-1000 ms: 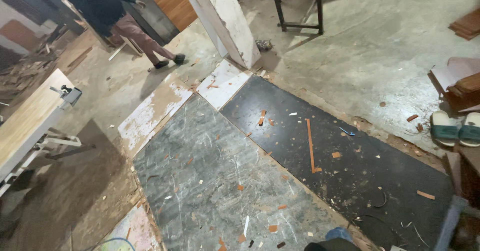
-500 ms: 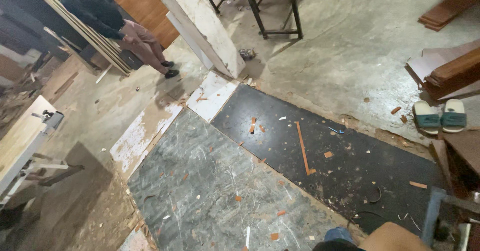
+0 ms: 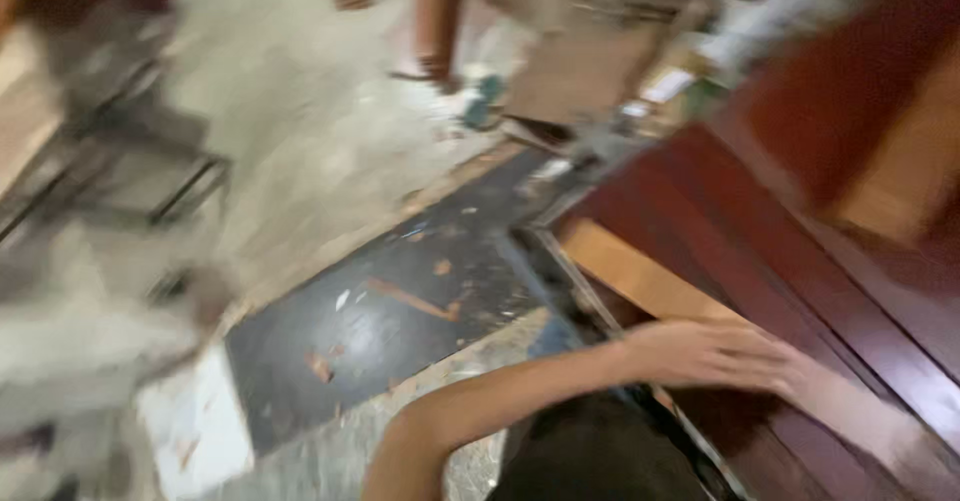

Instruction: The person sands a long wooden plank on a workbench using a sanding block. They repeatedly rub the block along the length of the plank, flip it over, and continue sanding different sections.

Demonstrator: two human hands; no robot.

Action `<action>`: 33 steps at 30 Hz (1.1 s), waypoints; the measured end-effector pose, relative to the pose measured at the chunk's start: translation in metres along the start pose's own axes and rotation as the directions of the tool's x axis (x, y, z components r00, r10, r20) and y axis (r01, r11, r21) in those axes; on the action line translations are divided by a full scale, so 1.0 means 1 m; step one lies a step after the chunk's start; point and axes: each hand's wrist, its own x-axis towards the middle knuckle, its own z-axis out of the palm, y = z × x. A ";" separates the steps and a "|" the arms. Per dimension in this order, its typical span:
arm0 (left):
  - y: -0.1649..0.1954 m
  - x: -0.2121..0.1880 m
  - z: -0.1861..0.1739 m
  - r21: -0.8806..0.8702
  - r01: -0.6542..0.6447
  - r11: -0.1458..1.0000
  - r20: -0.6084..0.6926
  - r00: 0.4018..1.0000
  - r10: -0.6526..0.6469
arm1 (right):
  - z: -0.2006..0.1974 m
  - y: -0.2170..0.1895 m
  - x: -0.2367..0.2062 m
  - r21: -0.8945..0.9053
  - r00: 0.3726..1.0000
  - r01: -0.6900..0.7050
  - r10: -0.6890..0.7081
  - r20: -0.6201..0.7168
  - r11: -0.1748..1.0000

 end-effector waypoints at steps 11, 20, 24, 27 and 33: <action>0.055 0.036 0.058 -0.296 -0.060 0.953 0.143 0.984 0.106 | -0.096 0.049 -0.090 -0.052 0.825 0.228 -0.221 -0.520 0.972; 0.100 0.162 0.105 -0.654 -0.034 0.755 -0.042 0.999 0.008 | -0.076 0.105 -0.048 -0.103 0.782 0.364 -0.364 -0.507 0.926; 0.103 0.172 0.114 -0.836 0.192 0.513 0.088 0.972 -0.220 | -0.062 0.095 -0.028 -0.117 0.738 0.363 -0.362 -0.569 0.925; 0.103 0.178 0.109 -0.765 0.171 0.621 0.009 0.967 -0.255 | -0.060 0.092 -0.019 -0.161 0.721 0.312 -0.344 -0.602 0.936; 0.102 0.179 0.116 -0.686 0.173 0.706 -0.049 0.958 -0.283 | -0.086 0.101 -0.008 -0.499 0.693 0.291 -0.540 -0.478 0.816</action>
